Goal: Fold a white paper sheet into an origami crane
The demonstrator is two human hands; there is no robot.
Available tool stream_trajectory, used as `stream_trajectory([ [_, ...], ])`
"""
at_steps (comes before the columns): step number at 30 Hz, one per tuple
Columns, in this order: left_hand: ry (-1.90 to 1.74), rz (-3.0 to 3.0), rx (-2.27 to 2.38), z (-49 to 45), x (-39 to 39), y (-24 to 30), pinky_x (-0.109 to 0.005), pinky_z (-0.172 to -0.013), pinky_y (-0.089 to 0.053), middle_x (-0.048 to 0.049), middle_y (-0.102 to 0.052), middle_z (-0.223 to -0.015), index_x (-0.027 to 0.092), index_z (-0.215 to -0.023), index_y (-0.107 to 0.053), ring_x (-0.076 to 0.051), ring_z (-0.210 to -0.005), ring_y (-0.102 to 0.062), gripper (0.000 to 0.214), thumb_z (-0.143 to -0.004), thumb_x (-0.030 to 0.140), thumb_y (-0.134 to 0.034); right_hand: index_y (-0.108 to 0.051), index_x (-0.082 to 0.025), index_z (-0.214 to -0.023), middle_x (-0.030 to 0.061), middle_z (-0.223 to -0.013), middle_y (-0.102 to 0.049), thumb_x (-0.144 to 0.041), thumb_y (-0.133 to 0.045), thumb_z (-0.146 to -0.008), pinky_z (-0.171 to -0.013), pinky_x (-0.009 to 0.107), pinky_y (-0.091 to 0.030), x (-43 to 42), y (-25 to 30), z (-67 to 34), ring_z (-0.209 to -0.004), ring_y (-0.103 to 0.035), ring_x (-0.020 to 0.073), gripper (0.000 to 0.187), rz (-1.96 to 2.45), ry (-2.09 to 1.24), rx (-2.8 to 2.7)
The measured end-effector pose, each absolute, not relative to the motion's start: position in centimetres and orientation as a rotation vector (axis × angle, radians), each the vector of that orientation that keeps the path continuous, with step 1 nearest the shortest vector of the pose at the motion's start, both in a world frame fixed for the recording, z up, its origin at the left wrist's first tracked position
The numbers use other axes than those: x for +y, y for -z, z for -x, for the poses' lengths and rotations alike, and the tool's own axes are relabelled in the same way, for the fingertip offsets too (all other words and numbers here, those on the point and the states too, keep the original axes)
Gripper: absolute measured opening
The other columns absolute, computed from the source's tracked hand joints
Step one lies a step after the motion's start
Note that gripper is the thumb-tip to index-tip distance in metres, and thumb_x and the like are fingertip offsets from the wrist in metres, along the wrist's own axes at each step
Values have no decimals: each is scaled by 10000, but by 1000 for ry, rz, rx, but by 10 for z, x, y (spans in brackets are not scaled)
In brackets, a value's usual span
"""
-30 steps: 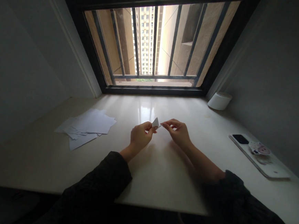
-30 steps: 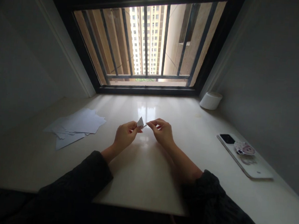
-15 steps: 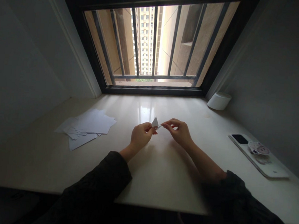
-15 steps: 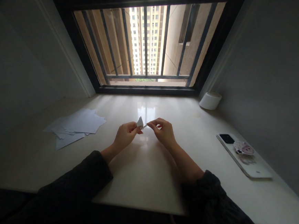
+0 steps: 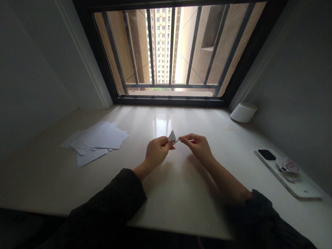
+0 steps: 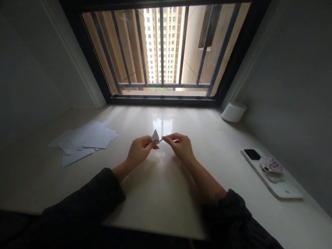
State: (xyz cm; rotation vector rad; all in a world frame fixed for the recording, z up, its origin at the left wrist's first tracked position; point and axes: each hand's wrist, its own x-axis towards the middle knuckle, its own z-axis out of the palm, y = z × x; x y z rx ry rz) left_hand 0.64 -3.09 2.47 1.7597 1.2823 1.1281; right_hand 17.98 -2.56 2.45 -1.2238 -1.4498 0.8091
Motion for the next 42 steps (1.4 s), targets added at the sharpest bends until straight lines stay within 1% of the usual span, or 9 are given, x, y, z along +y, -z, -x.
stream_trajectory([
  [12, -1086, -1831, 1254, -8, -31, -23, -241, -569, -451, -43, -718, -718, 186, -726, -664, -179, -669, -678, 259, -802, 412, -564, -647, -194, -659, 31, -714, -661, -340, -602, -769, -618, 296, -450, -29, -26, -178, -684, -584, 169, 188, 1211, -515, -1597],
  [16, -1110, -1728, 1241, -7, -28, -24, -256, -582, -465, -62, -719, -710, 170, -729, -664, -186, -654, -677, 267, -778, 420, -586, -685, -196, -714, 43, -771, -664, -400, -631, -742, -650, 305, -460, -27, -27, -177, -745, -597, 185, 213, 1185, -673, -1517],
  [21, -1093, -1610, 1191, -6, -28, -29, -259, -599, -472, -69, -719, -704, 161, -742, -654, -188, -672, -680, 288, -772, 439, -584, -701, -215, -970, 66, -915, -668, -510, -519, -802, -689, 319, -467, -26, -31, -175, -802, -607, 184, 385, 1062, -992, -1345],
  [23, -1081, -1614, 1180, -6, -29, -30, -260, -603, -476, -71, -720, -712, 160, -758, -659, -189, -678, -681, 297, -776, 446, -578, -695, -214, -996, 63, -897, -681, -514, -565, -769, -690, 321, -468, -28, -32, -172, -784, -608, 182, 398, 1046, -1063, -1348],
  [27, -1027, -1722, 1188, -6, -31, -29, -266, -628, -488, -68, -719, -729, 167, -792, -677, -189, -694, -681, 293, -791, 436, -563, -721, -187, -847, 58, -810, -700, -482, -706, -646, -681, 321, -473, -32, -29, -168, -750, -612, 194, 356, 1052, -1130, -1416],
  [31, -990, -1871, 1286, -4, -33, -30, -271, -628, -487, -35, -716, -714, 203, -780, -690, -183, -685, -675, 237, -790, 409, -573, -719, -180, -723, 56, -788, -696, -469, -728, -624, -672, 300, -474, -31, -25, -168, -764, -615, 195, 306, 1074, -1105, -1419],
  [34, -1021, -1940, 1369, -2, -33, -34, -283, -629, -487, -15, -718, -741, 241, -784, -692, -188, -695, -667, 172, -704, 393, -678, -717, -172, -726, 48, -735, -689, -487, -713, -635, -655, 294, -475, -29, -23, -170, -710, -605, 176, 328, 1120, -1068, -1410],
  [37, -1069, -1905, 1304, 0, -31, -37, -283, -659, -493, -18, -719, -815, 265, -877, -686, -197, -787, -666, 279, -628, 372, -751, -712, -164, -744, 42, -683, -680, -516, -678, -660, -624, 288, -476, -27, -23, -172, -643, -590, 156, 363, 1145, -1059, -1409],
  [42, -1214, -1768, 1141, 1, -26, -40, -285, -738, -491, -50, -712, -937, 224, -928, -701, -181, -866, -653, 241, -783, 390, -604, -696, -169, -703, 50, -668, -688, -510, -683, -659, -606, 275, -473, -27, -20, -170, -625, -611, 157, 344, 1124, -1098, -1505],
])
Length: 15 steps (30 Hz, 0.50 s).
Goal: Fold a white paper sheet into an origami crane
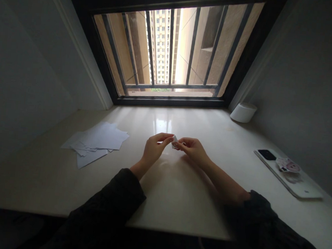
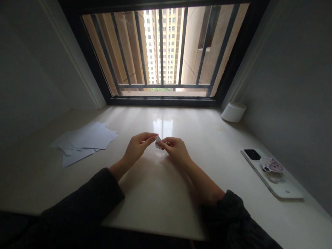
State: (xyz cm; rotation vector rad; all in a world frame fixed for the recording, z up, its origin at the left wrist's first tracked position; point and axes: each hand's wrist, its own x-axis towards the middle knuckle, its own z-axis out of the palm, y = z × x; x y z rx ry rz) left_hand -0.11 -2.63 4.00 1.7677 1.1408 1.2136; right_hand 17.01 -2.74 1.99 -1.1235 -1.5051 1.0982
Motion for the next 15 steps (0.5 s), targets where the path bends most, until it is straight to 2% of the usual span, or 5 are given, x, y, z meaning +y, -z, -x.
stream_trajectory([
  [5, -1243, -1725, 1187, 0, -26, -43, -286, -706, -491, -45, -720, -810, 186, -802, -718, -177, -768, -652, 236, -760, 397, -621, -697, -172, -700, 46, -658, -690, -474, -702, -652, -592, 267, -472, -28, -16, -167, -612, -621, 155, 306, 1105, -1135, -1527],
  [10, -1240, -1754, 1255, -2, -31, -45, -268, -640, -483, -35, -714, -775, 187, -773, -711, -169, -721, -642, 235, -757, 402, -619, -728, -181, -734, 44, -641, -696, -447, -741, -603, -542, 270, -462, -28, -17, -169, -582, -620, 169, 296, 1169, -1167, -1582],
  [15, -1265, -1757, 1295, -4, -32, -42, -264, -633, -475, -30, -713, -774, 197, -760, -704, -166, -720, -642, 212, -764, 387, -611, -742, -200, -715, 50, -655, -711, -401, -737, -621, -581, 278, -472, -29, -19, -170, -623, -644, 188, 223, 1188, -1125, -1591],
])
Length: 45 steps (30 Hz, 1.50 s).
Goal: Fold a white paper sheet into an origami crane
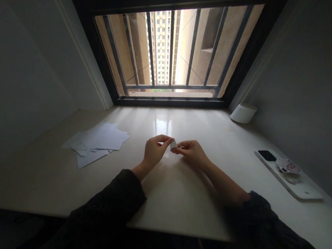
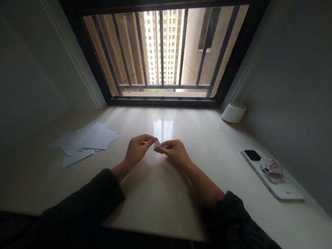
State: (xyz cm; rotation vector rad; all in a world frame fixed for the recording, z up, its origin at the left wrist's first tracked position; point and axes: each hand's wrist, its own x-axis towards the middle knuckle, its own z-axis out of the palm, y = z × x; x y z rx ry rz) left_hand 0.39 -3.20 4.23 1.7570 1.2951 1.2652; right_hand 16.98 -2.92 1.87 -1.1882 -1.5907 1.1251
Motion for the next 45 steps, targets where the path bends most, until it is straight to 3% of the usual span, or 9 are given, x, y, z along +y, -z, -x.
stream_trajectory([
  [45, -1357, -1410, 1202, -10, -29, -27, -288, -652, -479, -63, -701, -753, 144, -770, -690, -176, -710, -633, 227, -752, 355, -608, -721, -168, -707, 57, -645, -700, -453, -717, -633, -543, 254, -456, -32, -18, -163, -591, -630, 170, 294, 1195, -1116, -1536],
])
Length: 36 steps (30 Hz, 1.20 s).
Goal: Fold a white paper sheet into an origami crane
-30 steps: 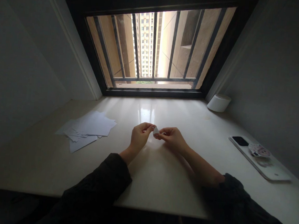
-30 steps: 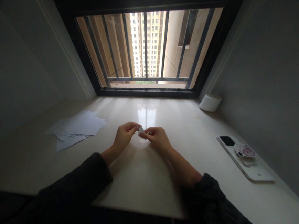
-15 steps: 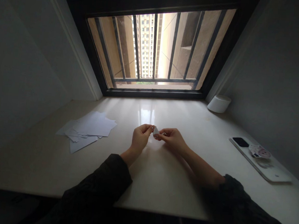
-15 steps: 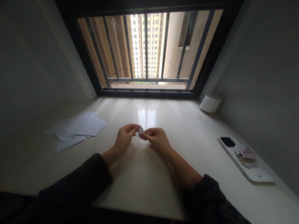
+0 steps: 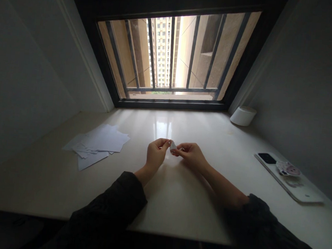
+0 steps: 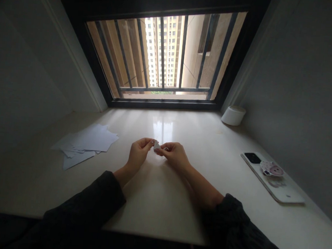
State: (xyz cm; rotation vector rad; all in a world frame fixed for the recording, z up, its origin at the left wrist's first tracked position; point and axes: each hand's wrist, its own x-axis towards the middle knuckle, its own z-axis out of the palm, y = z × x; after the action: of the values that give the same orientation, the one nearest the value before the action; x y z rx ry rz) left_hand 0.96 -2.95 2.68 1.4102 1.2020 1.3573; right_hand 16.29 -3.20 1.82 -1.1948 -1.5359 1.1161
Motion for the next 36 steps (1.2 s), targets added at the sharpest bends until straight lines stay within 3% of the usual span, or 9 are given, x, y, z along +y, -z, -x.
stream_trajectory([
  [13, -1408, -1354, 1228, -7, -28, -32, -282, -686, -458, -70, -709, -796, 152, -798, -693, -168, -748, -630, 202, -765, 326, -596, -751, -180, -751, 50, -640, -706, -423, -750, -599, -530, 254, -437, -28, -20, -167, -581, -624, 175, 286, 1224, -1054, -1524],
  [22, -1408, -1423, 1204, -7, -29, -30, -289, -710, -460, -67, -707, -811, 161, -814, -680, -176, -779, -637, 209, -790, 342, -578, -750, -179, -732, 45, -643, -703, -446, -694, -669, -521, 246, -414, -32, -21, -165, -575, -609, 164, 279, 1262, -959, -1599],
  [28, -1313, -1530, 1090, -9, -30, -27, -311, -760, -464, -68, -707, -922, 189, -918, -686, -198, -867, -642, 229, -803, 356, -578, -745, -180, -721, 46, -653, -708, -425, -689, -669, -522, 244, -433, -30, -20, -165, -594, -625, 172, 256, 1235, -963, -1576],
  [36, -1345, -1342, 1086, -10, -29, -29, -336, -797, -471, -71, -723, -851, 177, -780, -732, -206, -841, -649, 183, -712, 335, -670, -742, -192, -737, 43, -681, -719, -373, -694, -674, -569, 256, -467, -29, -19, -167, -633, -652, 186, 198, 1222, -962, -1562],
])
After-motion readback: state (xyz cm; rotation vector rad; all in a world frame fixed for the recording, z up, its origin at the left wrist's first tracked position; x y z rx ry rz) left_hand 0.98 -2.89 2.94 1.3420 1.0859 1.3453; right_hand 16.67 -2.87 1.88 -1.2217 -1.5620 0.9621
